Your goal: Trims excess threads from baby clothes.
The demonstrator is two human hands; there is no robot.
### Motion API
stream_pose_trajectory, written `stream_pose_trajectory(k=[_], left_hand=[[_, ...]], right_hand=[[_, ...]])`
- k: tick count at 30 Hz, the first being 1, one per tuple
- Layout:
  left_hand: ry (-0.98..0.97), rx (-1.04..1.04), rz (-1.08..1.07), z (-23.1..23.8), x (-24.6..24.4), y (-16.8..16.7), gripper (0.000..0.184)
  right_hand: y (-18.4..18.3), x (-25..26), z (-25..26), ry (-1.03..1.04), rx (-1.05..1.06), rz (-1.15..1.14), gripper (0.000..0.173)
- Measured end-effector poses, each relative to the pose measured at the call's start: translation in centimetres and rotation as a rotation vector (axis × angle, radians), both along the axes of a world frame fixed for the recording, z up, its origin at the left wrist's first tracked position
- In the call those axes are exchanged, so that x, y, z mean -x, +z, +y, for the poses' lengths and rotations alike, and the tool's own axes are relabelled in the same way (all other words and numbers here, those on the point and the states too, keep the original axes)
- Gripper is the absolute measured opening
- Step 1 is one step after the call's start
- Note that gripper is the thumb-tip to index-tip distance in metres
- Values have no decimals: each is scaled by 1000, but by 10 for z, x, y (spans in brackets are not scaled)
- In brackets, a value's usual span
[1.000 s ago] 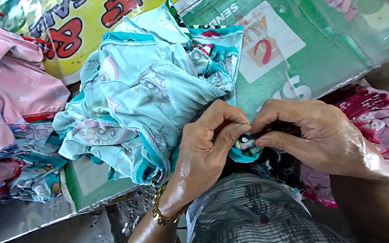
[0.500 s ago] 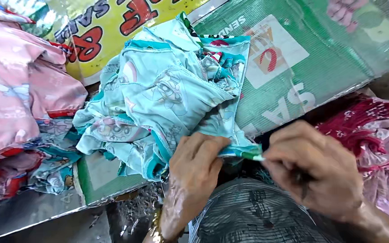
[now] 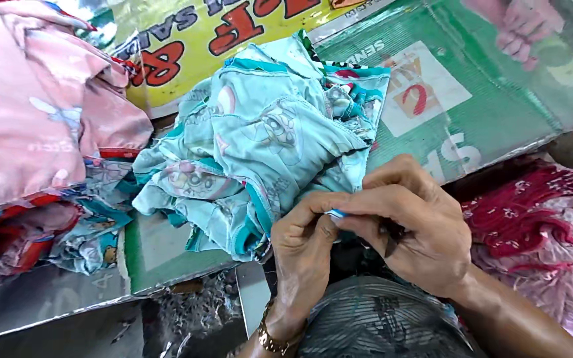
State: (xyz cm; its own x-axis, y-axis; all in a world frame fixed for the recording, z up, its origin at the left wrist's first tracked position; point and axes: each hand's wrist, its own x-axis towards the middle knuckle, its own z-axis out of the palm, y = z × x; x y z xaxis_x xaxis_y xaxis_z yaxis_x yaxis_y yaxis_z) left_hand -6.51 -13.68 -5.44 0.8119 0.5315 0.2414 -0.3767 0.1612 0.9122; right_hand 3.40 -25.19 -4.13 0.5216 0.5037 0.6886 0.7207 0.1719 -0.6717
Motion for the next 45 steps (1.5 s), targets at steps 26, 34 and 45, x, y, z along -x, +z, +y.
stream_pose_trajectory(k=[26, 34, 45], left_hand=[[15, 43, 27, -7, 8, 0, 12], [494, -1241, 90, 33, 36, 18, 16], [281, -1545, 625, 96, 15, 37, 72]], right_hand=[[-28, 11, -55, -70, 130, 69, 34], [4, -21, -52, 141, -175, 614, 17], [46, -109, -3, 250, -217, 915, 14]])
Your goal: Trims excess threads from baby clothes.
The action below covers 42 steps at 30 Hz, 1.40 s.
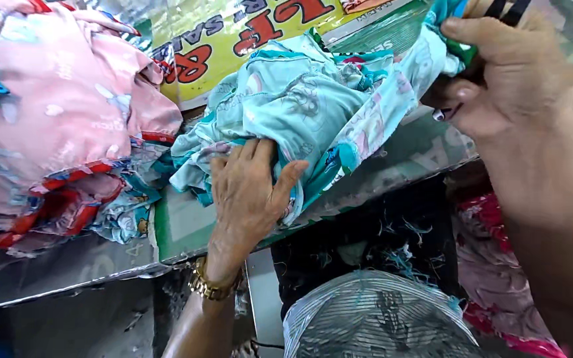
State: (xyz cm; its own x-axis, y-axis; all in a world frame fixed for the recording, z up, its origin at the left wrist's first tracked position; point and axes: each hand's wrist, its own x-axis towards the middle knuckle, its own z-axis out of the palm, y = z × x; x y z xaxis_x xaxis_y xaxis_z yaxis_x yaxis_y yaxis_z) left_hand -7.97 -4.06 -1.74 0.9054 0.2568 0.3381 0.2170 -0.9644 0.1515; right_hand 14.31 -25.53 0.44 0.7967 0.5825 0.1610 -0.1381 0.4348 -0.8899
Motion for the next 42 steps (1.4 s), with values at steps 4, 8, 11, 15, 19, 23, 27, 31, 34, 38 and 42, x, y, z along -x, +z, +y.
stream_pose_trajectory(k=[4, 8, 11, 15, 19, 23, 27, 31, 34, 38, 42], left_hand=[[-31, 615, -64, -6, -10, 21, 71], [-82, 837, -78, -9, -24, 21, 72], [-94, 811, -44, -12, -30, 14, 63], [-98, 856, -46, -10, -34, 6, 63], [-58, 707, 7, -4, -31, 14, 65], [-38, 249, -89, -15, -16, 30, 82], [-234, 48, -223, -63, -7, 6, 28], [-325, 41, -46, -91, -26, -29, 34], [-364, 288, -71, -95, -35, -27, 23], [-344, 722, -1, -86, -44, -10, 23], [-358, 905, 18, -79, -45, -3, 24]], right_hand=[[7, -4, -2, 3, -1, -15, 16], [-4, -16, -22, -82, 243, -283, 11], [-18, -26, -40, -206, 774, -706, 14], [-30, -18, -53, -212, 1130, -950, 24], [-31, 9, -64, -352, 939, -1129, 19], [-40, 54, -69, -161, 706, -1259, 30], [-68, 83, -54, -209, 806, -1364, 14], [-73, 82, -57, -263, 690, -1188, 9], [-67, 76, -60, -235, 581, -1061, 11], [-60, 71, -61, -267, 527, -968, 14], [-56, 71, -60, -321, 452, -932, 14]])
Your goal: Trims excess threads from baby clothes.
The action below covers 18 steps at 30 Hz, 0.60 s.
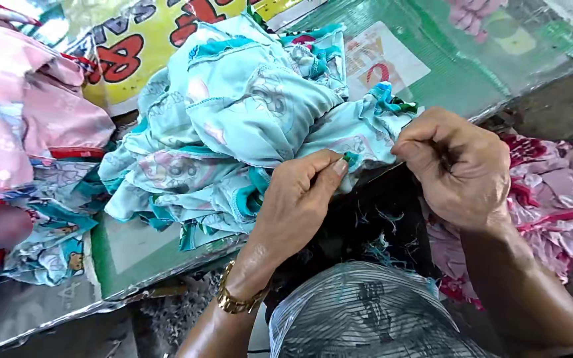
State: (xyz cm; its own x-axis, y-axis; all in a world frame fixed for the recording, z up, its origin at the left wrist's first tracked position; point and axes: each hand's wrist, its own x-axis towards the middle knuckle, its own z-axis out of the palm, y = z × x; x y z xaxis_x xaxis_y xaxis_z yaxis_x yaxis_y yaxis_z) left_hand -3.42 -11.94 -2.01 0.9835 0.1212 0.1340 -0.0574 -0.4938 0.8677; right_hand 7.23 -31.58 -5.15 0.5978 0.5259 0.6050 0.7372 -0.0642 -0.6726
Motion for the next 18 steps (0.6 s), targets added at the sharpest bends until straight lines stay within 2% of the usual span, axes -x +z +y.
stream_pose_trajectory(k=[2, 4, 6, 9, 11, 13, 16, 18], left_hand=[[1, 22, 8, 0, 0, 0, 25], [1, 37, 4, 1, 1, -1, 27], [9, 35, -2, 1, 2, -3, 27], [18, -36, -34, -3, 5, -7, 24], [-20, -273, -111, -6, 12, -11, 23], [-1, -599, -246, -9, 24, -14, 21], [303, -825, -389, 18, 42, -4, 31], [470, -850, -211, 52, 46, 11, 53]], right_hand=[[2, 4, 5, 58, -1, -37, 12], [0, 9, 15, 64, 85, -104, 20], [-5, 11, 24, 64, 79, -171, 13], [-1, 10, 18, 151, -5, -47, 5], [2, 7, 9, 173, -12, 58, 8], [1, 0, -2, 112, 45, 45, 20], [-3, -11, -21, -14, 160, -13, 32], [-3, -16, -29, -53, 191, -1, 30]])
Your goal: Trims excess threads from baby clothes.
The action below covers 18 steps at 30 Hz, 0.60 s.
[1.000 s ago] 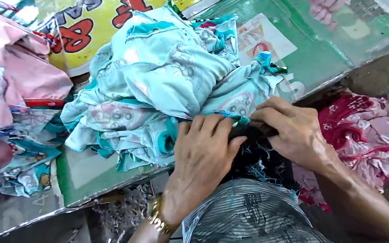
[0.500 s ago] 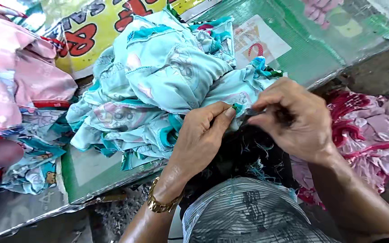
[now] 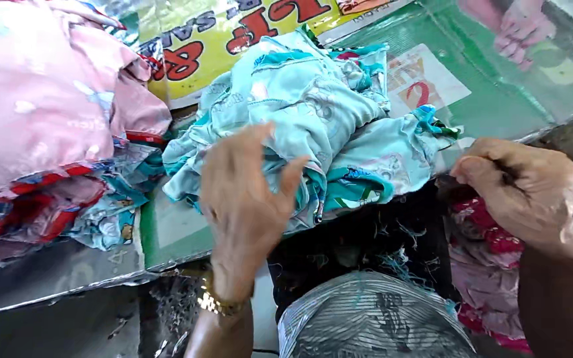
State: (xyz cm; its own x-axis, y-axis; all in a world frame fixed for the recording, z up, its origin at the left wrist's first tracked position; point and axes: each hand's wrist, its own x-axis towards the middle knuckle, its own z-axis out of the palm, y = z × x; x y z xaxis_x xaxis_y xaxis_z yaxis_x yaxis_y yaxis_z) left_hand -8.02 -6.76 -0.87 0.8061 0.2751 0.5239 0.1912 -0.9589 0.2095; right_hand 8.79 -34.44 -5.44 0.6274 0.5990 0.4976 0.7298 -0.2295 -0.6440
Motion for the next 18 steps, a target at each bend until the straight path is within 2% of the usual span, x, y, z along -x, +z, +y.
stream_pose_trajectory(k=[2, 3, 4, 5, 8, 10, 12, 13, 15, 18], left_hand=[[65, 81, 134, 16, -9, 8, 67], [42, 102, 185, 12, -17, 10, 64], [-12, 89, 206, 2, -27, 12, 53], [-84, 40, 180, -13, -40, 13, 38], [-414, -77, 75, -73, -63, 6, 23], [-636, -155, 146, -110, -53, -12, 24], [-750, -182, 265, -129, -31, -19, 28], [-777, -180, 251, -129, -21, -18, 27], [-728, -148, 159, -111, -7, -7, 20], [-473, -169, 72, -39, 3, 9, 15]], right_hand=[[4, 0, 2, -8, -16, 33, 28], [7, 1, 6, 6, -36, 41, 27], [12, 3, 11, 26, -69, 37, 26], [18, 6, 17, 49, -114, 24, 24], [41, 16, 24, 117, -272, -11, 20], [57, 22, 29, 143, -354, -70, 17], [72, 26, 38, 155, -351, -137, 21], [80, 27, 46, 164, -308, -186, 23], [90, 24, 69, 203, -174, -296, 24], [73, 1, 110, 272, -6, -310, 21]])
